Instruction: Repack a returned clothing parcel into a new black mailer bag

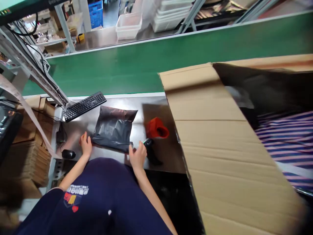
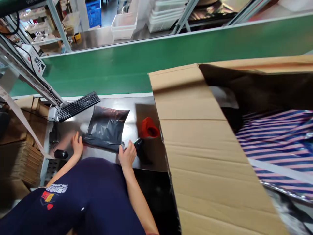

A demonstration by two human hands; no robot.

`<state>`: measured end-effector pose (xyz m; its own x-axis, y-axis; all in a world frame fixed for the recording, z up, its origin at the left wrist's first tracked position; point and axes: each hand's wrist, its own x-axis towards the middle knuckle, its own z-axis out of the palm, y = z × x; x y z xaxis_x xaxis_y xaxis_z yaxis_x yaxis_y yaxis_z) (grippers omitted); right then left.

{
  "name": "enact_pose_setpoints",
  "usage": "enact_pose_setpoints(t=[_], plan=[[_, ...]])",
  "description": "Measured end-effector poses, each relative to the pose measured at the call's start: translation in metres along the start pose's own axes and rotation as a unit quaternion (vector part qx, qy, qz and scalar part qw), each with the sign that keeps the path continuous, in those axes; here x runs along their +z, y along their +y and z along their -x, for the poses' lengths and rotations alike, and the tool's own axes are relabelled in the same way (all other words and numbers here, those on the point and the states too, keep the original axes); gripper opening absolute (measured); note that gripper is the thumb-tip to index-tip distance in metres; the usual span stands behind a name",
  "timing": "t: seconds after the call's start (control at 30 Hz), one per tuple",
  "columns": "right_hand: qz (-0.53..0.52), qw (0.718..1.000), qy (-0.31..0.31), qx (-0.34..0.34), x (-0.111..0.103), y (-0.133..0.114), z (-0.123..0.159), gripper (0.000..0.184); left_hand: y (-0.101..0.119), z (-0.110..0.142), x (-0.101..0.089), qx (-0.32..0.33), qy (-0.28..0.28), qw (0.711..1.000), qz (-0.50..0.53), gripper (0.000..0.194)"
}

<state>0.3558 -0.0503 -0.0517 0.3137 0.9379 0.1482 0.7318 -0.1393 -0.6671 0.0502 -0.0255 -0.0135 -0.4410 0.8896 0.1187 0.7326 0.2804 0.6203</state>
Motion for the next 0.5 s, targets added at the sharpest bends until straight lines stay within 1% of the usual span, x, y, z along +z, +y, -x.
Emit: enact_pose_setpoints(t=[0.03, 0.07, 0.1, 0.13, 0.17, 0.2, 0.23, 0.3, 0.33, 0.4, 0.43, 0.5], plan=[[0.012, 0.997, -0.009, -0.081, 0.001, -0.009, 0.002, 0.065, 0.004, 0.006, 0.001, 0.085, -0.028, 0.995, -0.042, 0.05], [0.021, 0.985, -0.041, -0.167, 0.005, -0.02, 0.003, 0.058, 0.009, 0.011, 0.004, 0.177, -0.078, 0.978, -0.079, 0.05], [0.03, 0.965, -0.089, -0.243, 0.011, -0.03, 0.004, 0.054, 0.014, 0.014, 0.01, 0.254, -0.137, 0.951, -0.109, 0.051], [0.042, 0.943, -0.141, -0.3, 0.018, -0.039, 0.003, 0.052, 0.018, 0.017, 0.017, 0.309, -0.191, 0.922, -0.137, 0.052], [0.06, 0.923, -0.186, -0.332, 0.026, -0.045, 0.002, 0.053, 0.021, 0.017, 0.025, 0.338, -0.231, 0.898, -0.164, 0.055], [0.083, 0.912, -0.216, -0.339, 0.033, -0.047, 0.0, 0.054, 0.023, 0.017, 0.033, 0.343, -0.253, 0.885, -0.189, 0.059], [0.106, 0.91, -0.233, -0.325, 0.04, -0.046, -0.001, 0.055, 0.023, 0.015, 0.04, 0.331, -0.263, 0.882, -0.209, 0.063], [0.139, 0.925, -0.236, -0.263, 0.049, -0.033, -0.002, 0.059, 0.017, 0.011, 0.05, 0.292, -0.268, 0.89, -0.225, 0.069], [0.145, 0.936, -0.229, -0.225, 0.052, -0.025, -0.003, 0.061, 0.013, 0.008, 0.053, 0.271, -0.269, 0.898, -0.219, 0.071], [0.137, 0.955, -0.21, -0.158, 0.055, -0.01, -0.004, 0.068, 0.003, 0.004, 0.056, 0.216, -0.26, 0.922, -0.19, 0.077], [0.124, 0.961, -0.204, -0.138, 0.055, -0.005, -0.005, 0.072, -0.002, 0.003, 0.055, 0.183, -0.252, 0.935, -0.171, 0.08], [0.086, 0.968, -0.2, -0.124, 0.052, -0.002, -0.006, 0.079, -0.01, 0.005, 0.05, 0.123, -0.24, 0.952, -0.144, 0.083]])
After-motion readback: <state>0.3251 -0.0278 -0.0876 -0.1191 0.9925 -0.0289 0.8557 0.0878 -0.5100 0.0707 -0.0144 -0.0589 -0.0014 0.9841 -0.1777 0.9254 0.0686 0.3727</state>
